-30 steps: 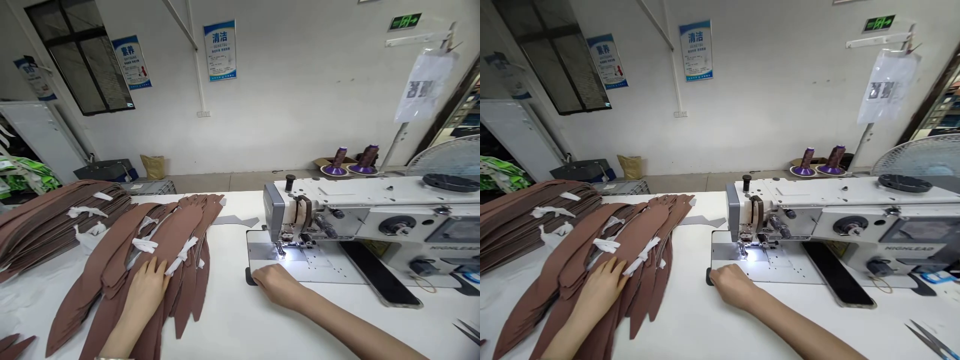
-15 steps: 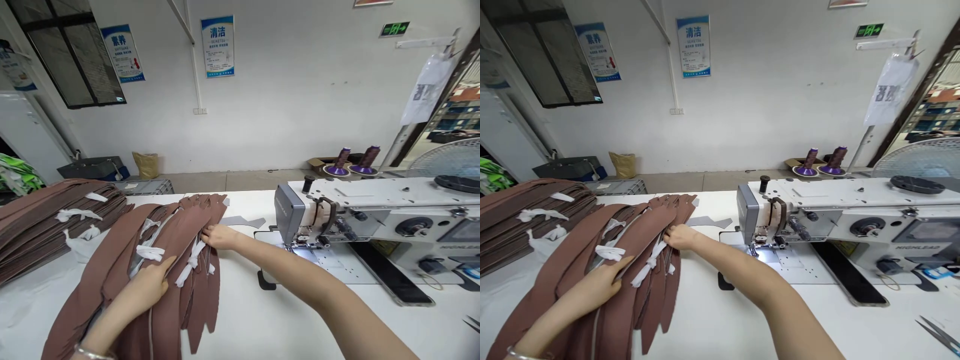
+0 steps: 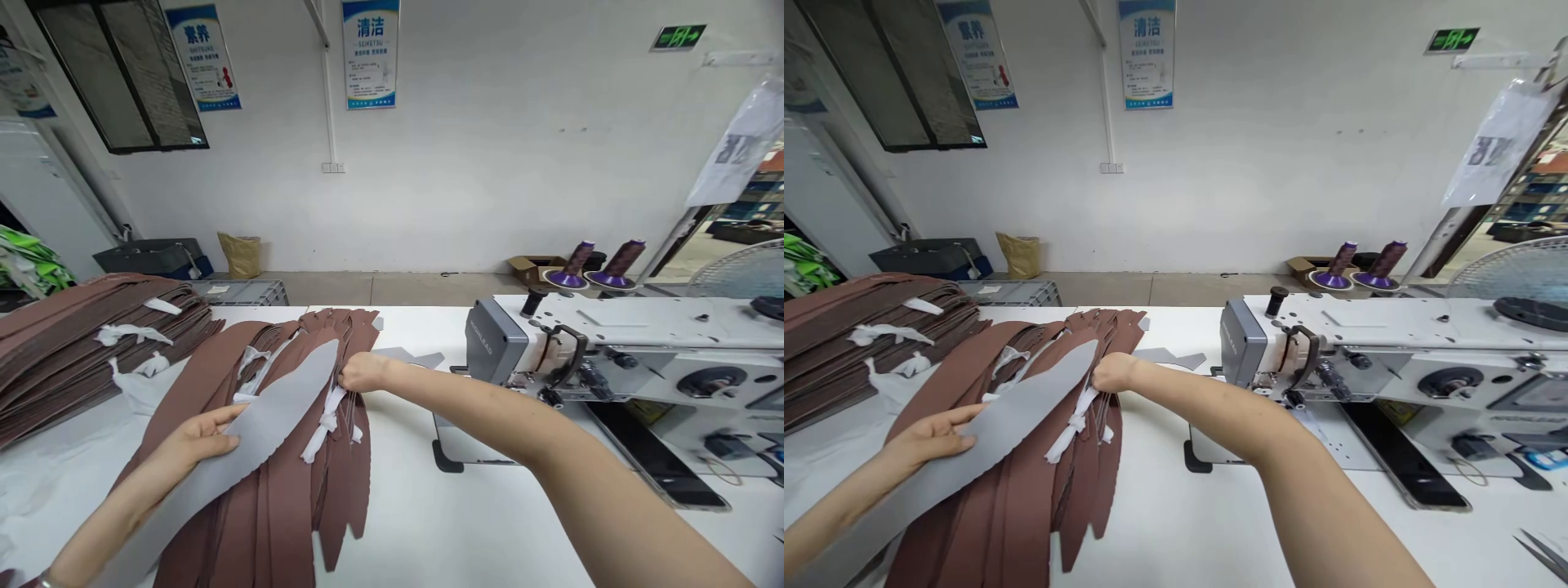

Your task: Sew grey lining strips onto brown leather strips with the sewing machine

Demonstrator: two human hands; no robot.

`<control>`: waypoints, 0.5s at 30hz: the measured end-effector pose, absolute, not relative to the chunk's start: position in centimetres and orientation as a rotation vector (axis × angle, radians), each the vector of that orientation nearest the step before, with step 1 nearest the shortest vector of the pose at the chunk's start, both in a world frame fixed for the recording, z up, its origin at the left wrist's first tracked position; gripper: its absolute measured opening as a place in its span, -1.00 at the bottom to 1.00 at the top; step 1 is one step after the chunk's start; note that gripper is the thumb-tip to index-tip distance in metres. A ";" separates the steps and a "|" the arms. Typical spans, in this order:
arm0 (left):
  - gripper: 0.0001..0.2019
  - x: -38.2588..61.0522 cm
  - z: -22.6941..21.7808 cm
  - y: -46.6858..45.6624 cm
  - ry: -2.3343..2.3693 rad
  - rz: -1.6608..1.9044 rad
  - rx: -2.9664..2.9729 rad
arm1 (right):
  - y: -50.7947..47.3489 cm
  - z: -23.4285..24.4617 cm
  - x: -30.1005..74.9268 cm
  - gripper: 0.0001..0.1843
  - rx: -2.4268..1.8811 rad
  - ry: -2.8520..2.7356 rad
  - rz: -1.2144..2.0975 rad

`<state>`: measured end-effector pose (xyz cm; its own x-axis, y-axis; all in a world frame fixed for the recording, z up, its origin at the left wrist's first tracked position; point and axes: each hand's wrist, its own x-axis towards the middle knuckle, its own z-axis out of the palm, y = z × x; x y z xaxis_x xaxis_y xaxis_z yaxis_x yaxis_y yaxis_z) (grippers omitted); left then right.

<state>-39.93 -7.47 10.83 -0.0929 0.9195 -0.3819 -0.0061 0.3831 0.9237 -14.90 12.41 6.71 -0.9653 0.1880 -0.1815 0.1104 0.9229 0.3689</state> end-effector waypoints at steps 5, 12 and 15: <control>-0.15 -37.8 11.3 -7.1 1.443 0.921 0.845 | 11.6 5.8 -14.3 -0.80 0.293 2.958 0.545; -0.09 -30.3 11.0 -5.8 1.451 1.020 1.035 | 7.6 3.1 -6.6 -0.72 0.571 3.140 0.518; -0.06 -25.6 8.2 -6.5 1.327 0.987 0.988 | 3.5 1.1 0.1 -0.74 0.606 3.196 0.437</control>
<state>-25.63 -6.47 8.22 0.0068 0.9566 -0.2912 -0.0038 0.2913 0.9566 0.10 3.47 1.07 -0.9224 0.3389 0.1855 0.3762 0.8970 0.2320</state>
